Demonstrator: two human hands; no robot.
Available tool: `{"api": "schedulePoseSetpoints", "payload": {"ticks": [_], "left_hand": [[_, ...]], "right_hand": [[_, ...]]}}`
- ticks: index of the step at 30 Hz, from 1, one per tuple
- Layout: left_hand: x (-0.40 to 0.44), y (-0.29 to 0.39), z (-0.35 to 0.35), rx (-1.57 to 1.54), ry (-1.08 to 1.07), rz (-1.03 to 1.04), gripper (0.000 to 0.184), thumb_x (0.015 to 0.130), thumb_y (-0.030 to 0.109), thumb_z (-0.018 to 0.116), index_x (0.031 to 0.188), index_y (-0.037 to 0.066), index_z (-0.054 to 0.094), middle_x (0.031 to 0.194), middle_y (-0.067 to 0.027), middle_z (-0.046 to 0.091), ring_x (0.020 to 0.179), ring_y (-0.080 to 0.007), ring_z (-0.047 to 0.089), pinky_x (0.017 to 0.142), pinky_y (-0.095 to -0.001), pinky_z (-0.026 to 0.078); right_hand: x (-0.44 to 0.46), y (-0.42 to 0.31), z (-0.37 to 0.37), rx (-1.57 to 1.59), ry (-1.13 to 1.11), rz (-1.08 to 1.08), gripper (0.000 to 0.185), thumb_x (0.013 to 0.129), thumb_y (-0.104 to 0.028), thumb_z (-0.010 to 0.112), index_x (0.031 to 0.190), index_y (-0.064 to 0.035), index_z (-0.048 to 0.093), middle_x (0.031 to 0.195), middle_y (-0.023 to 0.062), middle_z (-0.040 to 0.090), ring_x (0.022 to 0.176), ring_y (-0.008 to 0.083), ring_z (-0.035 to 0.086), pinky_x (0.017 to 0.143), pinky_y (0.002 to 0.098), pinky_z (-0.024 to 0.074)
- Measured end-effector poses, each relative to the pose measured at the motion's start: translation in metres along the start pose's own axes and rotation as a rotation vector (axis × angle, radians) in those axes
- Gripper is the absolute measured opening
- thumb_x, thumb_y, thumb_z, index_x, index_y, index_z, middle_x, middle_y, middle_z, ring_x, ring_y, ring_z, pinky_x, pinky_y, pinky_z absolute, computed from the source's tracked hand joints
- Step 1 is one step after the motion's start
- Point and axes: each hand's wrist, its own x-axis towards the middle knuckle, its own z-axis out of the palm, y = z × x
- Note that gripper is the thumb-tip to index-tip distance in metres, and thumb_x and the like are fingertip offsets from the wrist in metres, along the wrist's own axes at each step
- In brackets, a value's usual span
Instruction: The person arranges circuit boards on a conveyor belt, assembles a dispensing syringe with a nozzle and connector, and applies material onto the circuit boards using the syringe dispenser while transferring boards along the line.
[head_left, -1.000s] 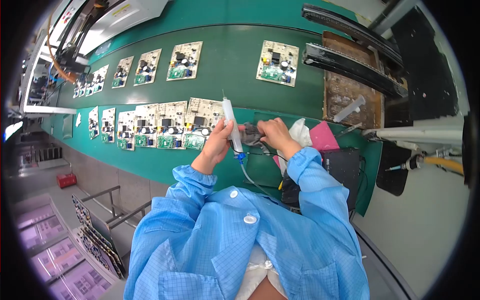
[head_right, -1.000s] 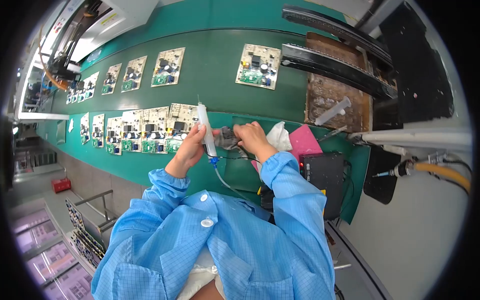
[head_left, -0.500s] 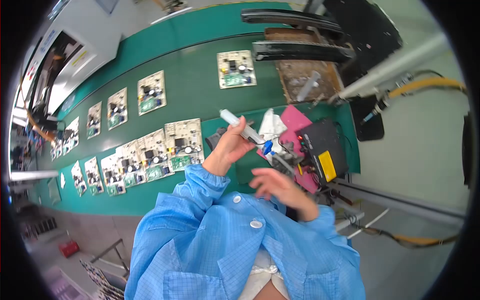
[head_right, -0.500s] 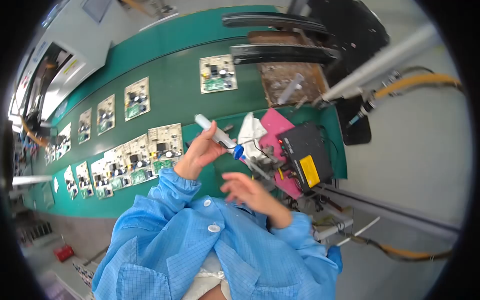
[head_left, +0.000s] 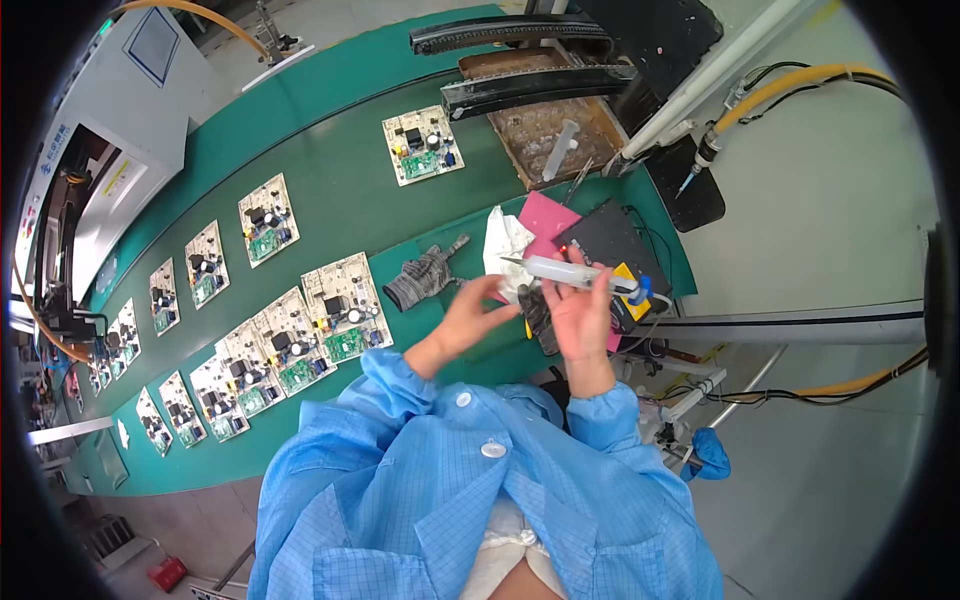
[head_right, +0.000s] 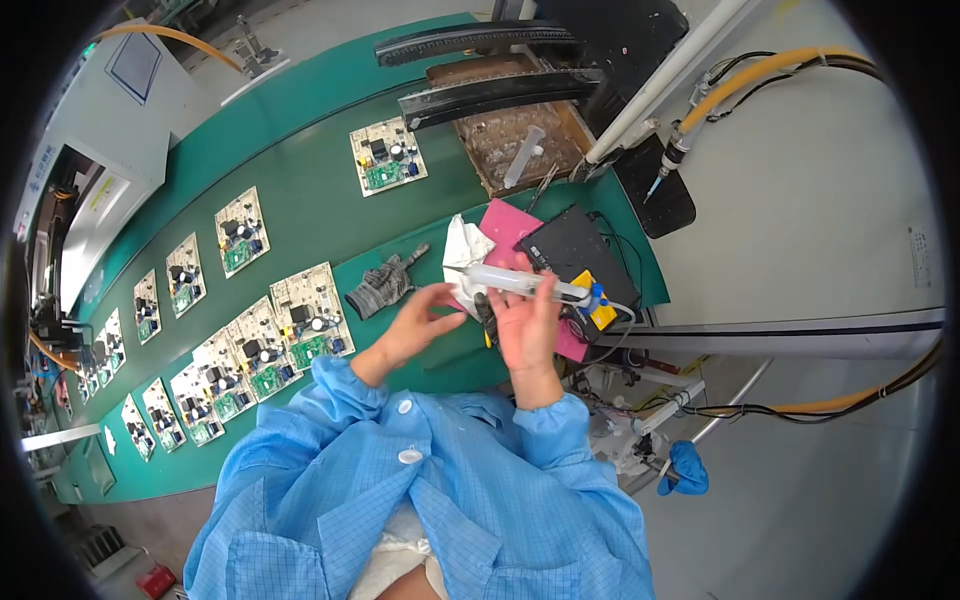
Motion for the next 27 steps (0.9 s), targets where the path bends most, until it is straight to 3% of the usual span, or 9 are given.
{"api": "schedulePoseSetpoints", "payload": {"ticks": [4, 7, 15, 16, 19, 21, 22, 26, 27], "left_hand": [[-0.015, -0.052, -0.069, 0.909, 0.567, 0.162, 0.059, 0.065, 0.021, 0.076, 0.116, 0.006, 0.050, 0.116, -0.0152, 0.050, 0.109, -0.0328, 0.046, 0.091, -0.0421, 0.037], [-0.019, -0.054, -0.098, 1.175, 0.561, 0.007, 0.049, 0.065, 0.025, 0.076, 0.107, 0.007, 0.056, 0.116, -0.0132, 0.049, 0.110, -0.0314, 0.044, 0.090, -0.0419, 0.036], [0.003, -0.064, -0.114, 1.150, 0.381, -0.191, 0.022, 0.072, 0.024, 0.073, 0.080, 0.009, 0.058, 0.085, -0.0049, 0.056, 0.087, -0.0234, 0.054, 0.076, -0.0394, 0.042], [0.003, -0.063, -0.116, 0.849, 0.418, -0.205, 0.021, 0.074, 0.021, 0.071, 0.081, 0.009, 0.055, 0.083, -0.0037, 0.055, 0.083, -0.0205, 0.054, 0.072, -0.0359, 0.043], [-0.009, -0.059, -0.124, -0.120, 0.487, -0.113, 0.019, 0.081, 0.008, 0.065, 0.087, 0.009, 0.047, 0.080, 0.0009, 0.053, 0.072, -0.0088, 0.053, 0.059, -0.0212, 0.042], [-0.030, -0.015, -0.120, -0.366, 0.490, -0.094, 0.024, 0.078, 0.003, 0.065, 0.092, 0.007, 0.046, 0.082, -0.0005, 0.054, 0.076, -0.0093, 0.053, 0.065, -0.0232, 0.043], [-0.038, 0.001, -0.119, -0.490, 0.494, -0.078, 0.027, 0.077, 0.000, 0.066, 0.094, 0.007, 0.046, 0.083, -0.0012, 0.054, 0.078, -0.0096, 0.053, 0.068, -0.0242, 0.043], [-0.054, 0.014, -0.125, -0.267, 0.502, 0.069, 0.036, 0.077, 0.001, 0.067, 0.107, 0.007, 0.048, 0.083, -0.0009, 0.054, 0.080, -0.0097, 0.052, 0.069, -0.0237, 0.042], [-0.057, 0.018, -0.125, -0.267, 0.529, 0.057, 0.036, 0.078, 0.003, 0.066, 0.109, 0.008, 0.049, 0.083, -0.0003, 0.053, 0.079, -0.0093, 0.052, 0.069, -0.0234, 0.042]], "right_hand": [[0.005, -0.026, -0.010, 0.042, 0.010, 0.001, 0.029, 0.091, -0.043, 0.049, 0.109, -0.0206, 0.046, 0.119, 0.0106, 0.053, 0.114, 0.0308, 0.050, 0.088, 0.0482, 0.0459], [0.010, -0.039, -0.010, 0.081, 0.000, 0.038, 0.031, 0.090, -0.044, 0.051, 0.109, -0.0198, 0.046, 0.113, 0.0092, 0.055, 0.108, 0.0301, 0.053, 0.085, 0.0458, 0.0473], [0.098, -0.013, -0.031, -0.443, 0.198, 0.253, 0.030, 0.086, -0.040, 0.060, 0.093, -0.0137, 0.049, 0.075, 0.0001, 0.049, 0.063, 0.0121, 0.051, 0.048, 0.0266, 0.0383], [0.109, 0.000, -0.033, -0.514, 0.179, 0.233, 0.029, 0.087, -0.039, 0.059, 0.091, -0.0121, 0.049, 0.071, -0.0004, 0.047, 0.057, 0.0101, 0.049, 0.042, 0.0245, 0.0342], [0.145, 0.054, -0.046, -0.825, 0.202, 0.068, 0.044, 0.083, -0.029, 0.066, 0.109, -0.0020, 0.044, 0.091, 0.0108, 0.054, 0.080, 0.0212, 0.056, 0.066, 0.0362, 0.0470], [0.192, 0.113, -0.113, -1.082, 0.234, -0.122, 0.048, 0.080, -0.026, 0.069, 0.113, -0.0039, 0.041, 0.086, 0.0084, 0.054, 0.067, 0.0184, 0.054, 0.051, 0.0336, 0.0425], [0.194, 0.125, -0.110, -1.210, 0.251, -0.187, 0.056, 0.078, -0.022, 0.070, 0.118, -0.0019, 0.036, 0.095, 0.0117, 0.053, 0.078, 0.0227, 0.055, 0.061, 0.0359, 0.0452], [0.201, 0.151, -0.138, -1.435, 0.188, -0.280, 0.084, 0.075, -0.026, 0.070, 0.132, 0.0114, 0.021, 0.136, 0.0323, 0.026, 0.127, 0.0417, 0.030, 0.105, 0.0423, 0.0259], [0.186, 0.144, -0.115, -1.458, 0.227, -0.187, 0.082, 0.075, -0.021, 0.071, 0.133, 0.0071, 0.021, 0.129, 0.0236, 0.036, 0.122, 0.0330, 0.037, 0.102, 0.0401, 0.0304]]}}
